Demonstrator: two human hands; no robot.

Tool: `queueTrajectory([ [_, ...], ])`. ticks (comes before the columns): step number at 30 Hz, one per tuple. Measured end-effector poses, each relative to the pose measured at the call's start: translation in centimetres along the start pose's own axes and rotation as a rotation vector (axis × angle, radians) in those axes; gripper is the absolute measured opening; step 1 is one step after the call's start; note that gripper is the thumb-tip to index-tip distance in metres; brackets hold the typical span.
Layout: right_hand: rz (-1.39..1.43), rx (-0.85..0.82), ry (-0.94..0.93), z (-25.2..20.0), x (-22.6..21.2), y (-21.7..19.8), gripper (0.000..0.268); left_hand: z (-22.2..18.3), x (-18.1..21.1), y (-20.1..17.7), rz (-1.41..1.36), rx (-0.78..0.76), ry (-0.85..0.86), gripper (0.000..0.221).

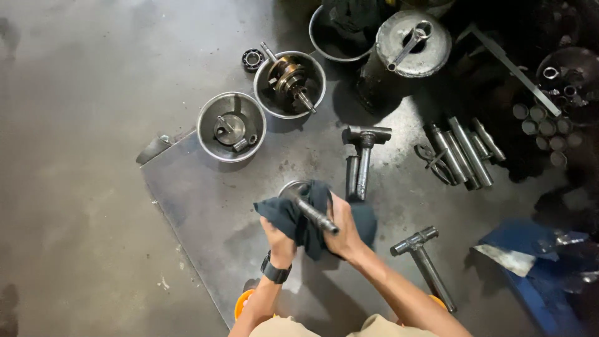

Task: Cleaning and inspecting various motorcycle engine components including a crankshaft and piston pin using a cloth and measuring tools.

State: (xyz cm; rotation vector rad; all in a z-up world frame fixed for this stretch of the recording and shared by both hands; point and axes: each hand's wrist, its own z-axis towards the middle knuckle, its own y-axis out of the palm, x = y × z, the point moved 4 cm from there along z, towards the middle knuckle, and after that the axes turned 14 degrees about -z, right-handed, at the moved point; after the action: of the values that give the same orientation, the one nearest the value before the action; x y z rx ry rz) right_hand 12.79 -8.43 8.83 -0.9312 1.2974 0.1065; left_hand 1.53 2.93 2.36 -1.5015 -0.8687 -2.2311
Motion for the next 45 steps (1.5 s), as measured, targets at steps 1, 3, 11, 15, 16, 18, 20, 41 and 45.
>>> queueTrajectory([
  [1, -0.013, -0.035, 0.044, 0.3, 0.1, 0.0, 0.034, 0.5, 0.5, -0.4, -0.265, 0.361, -0.279, 0.017],
  [3, -0.028, -0.071, 0.093, 1.5, -0.5, -1.0, 0.035, -0.2, 0.1, -0.9, -0.525, 0.734, -0.553, 0.030],
  [11, 0.020, 0.087, 0.075, -0.6, 1.7, 3.0, 0.029, -1.3, -1.8, -0.7, -0.415, 0.252, 0.064, 0.024],
  [15, 0.045, 0.104, 0.019, 1.7, 0.6, 0.5, 0.029, -1.6, -1.8, -2.0, -0.374, 0.177, 0.099, 0.025],
  [16, 0.025, 0.017, -0.037, 2.8, -0.3, -0.6, 0.029, -1.4, -2.4, -1.9, -0.488, 0.192, -0.186, 0.014],
  [18, 0.007, -0.070, -0.087, 3.7, -2.8, -2.0, 0.029, -1.4, -2.8, -1.4, -0.594, 0.210, -0.478, 0.030],
  [20, -0.033, -0.009, -0.110, 3.5, -6.2, -3.0, 0.049, -1.5, -3.3, -0.4, -0.498, 0.193, -0.800, 0.015],
  [41, 0.107, 0.612, 0.251, -5.8, 20.3, -10.5, 0.029, 0.7, 0.6, -6.7, -0.839, 0.611, -0.612, 0.042],
  [45, 0.539, 0.724, 0.503, -4.7, 23.7, -10.1, 0.021, -0.5, -1.5, -5.4, -0.710, 0.560, -0.594, 0.042],
])
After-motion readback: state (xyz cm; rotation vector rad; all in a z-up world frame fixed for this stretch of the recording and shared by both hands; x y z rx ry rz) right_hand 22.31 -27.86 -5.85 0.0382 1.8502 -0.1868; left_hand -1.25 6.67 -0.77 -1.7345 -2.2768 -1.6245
